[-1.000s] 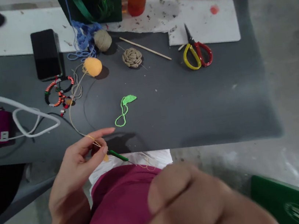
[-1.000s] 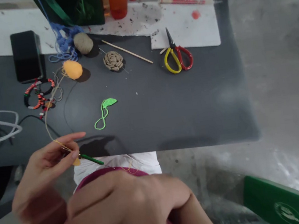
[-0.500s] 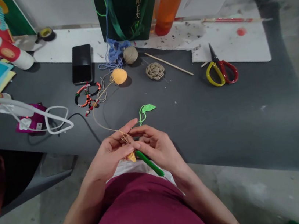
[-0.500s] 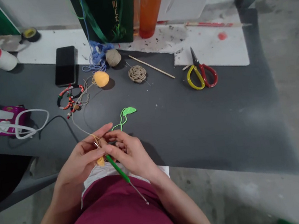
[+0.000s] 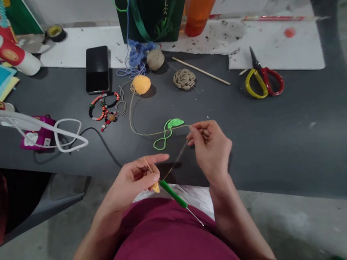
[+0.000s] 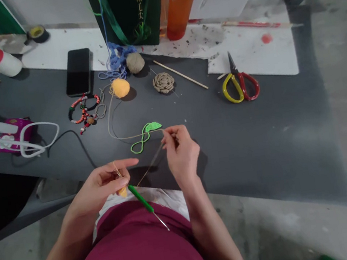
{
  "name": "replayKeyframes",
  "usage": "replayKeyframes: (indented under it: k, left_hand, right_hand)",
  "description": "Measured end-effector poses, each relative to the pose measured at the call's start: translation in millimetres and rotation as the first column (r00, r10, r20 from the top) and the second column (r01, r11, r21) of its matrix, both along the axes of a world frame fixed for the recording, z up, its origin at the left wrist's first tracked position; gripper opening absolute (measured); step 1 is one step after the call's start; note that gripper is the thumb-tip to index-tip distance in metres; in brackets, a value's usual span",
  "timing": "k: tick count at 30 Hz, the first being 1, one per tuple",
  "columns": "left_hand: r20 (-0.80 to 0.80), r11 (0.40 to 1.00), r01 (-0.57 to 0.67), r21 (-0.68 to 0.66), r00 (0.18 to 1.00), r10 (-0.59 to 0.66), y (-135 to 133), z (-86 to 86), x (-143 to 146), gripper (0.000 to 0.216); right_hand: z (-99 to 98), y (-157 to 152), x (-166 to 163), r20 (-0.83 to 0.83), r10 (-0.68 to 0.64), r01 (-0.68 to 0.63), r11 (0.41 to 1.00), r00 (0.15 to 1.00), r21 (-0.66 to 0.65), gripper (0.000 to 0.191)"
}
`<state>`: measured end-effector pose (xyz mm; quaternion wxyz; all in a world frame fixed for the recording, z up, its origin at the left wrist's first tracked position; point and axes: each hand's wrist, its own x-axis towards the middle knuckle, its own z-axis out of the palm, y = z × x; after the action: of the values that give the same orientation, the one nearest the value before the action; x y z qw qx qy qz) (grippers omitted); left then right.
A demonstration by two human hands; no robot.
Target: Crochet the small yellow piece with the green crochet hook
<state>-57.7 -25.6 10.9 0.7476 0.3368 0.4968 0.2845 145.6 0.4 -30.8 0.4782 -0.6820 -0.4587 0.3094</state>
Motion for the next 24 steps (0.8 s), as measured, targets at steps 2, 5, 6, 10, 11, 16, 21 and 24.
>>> replayKeyframes:
  k: [2,5,6,10,11,16,21,24]
  left_hand:
    - [0.023,1.0,-0.028,0.01,0.999,0.028,-1.0,2.4,0.6,0.027]
    - [0.158,0.984,-0.174,0.042,0.973,0.166,3.0,3.1,10.3,0.038]
    - [0.191,0.976,-0.215,0.044,0.96,0.203,5.2,2.3,15.0,0.039]
    - [0.237,0.958,-0.277,0.067,0.938,0.255,11.4,-3.8,31.7,0.045]
    - [0.24,0.956,-0.278,0.088,0.938,0.251,11.7,-5.3,34.5,0.047]
    - [0.179,0.962,-0.215,0.17,0.966,0.184,11.1,-7.3,40.8,0.056]
    - [0.172,0.979,-0.168,0.119,0.974,0.146,11.4,-4.7,39.8,0.076]
    - [0.203,0.986,-0.136,0.101,0.973,0.113,11.8,-7.1,39.0,0.07]
  right_hand:
    - [0.1,-5.3,9.2,0.228,0.088,-0.108,0.991,0.97,0.077,0.011]
    - [4.9,-24.3,8.9,0.213,0.368,-0.4,0.907,0.905,0.132,0.034]
    - [6.2,-31.7,5.8,0.111,0.489,-0.501,0.851,0.865,0.155,0.045]
    - [5.2,-52.2,-11.0,-0.18,0.448,-0.386,0.874,0.876,0.297,0.024]
    - [3.8,-53.9,-14.6,-0.226,0.394,-0.318,0.896,0.891,0.31,0.02]
    - [-1.9,-51.1,-24.8,-0.427,0.259,-0.144,0.948,0.866,0.285,0.009]
    - [-2.7,-47.5,-27.8,-0.563,0.168,-0.044,0.973,0.809,0.227,0.006]
    - [-3.9,-46.1,-26.5,-0.608,0.174,-0.044,0.974,0.775,0.223,0.006]
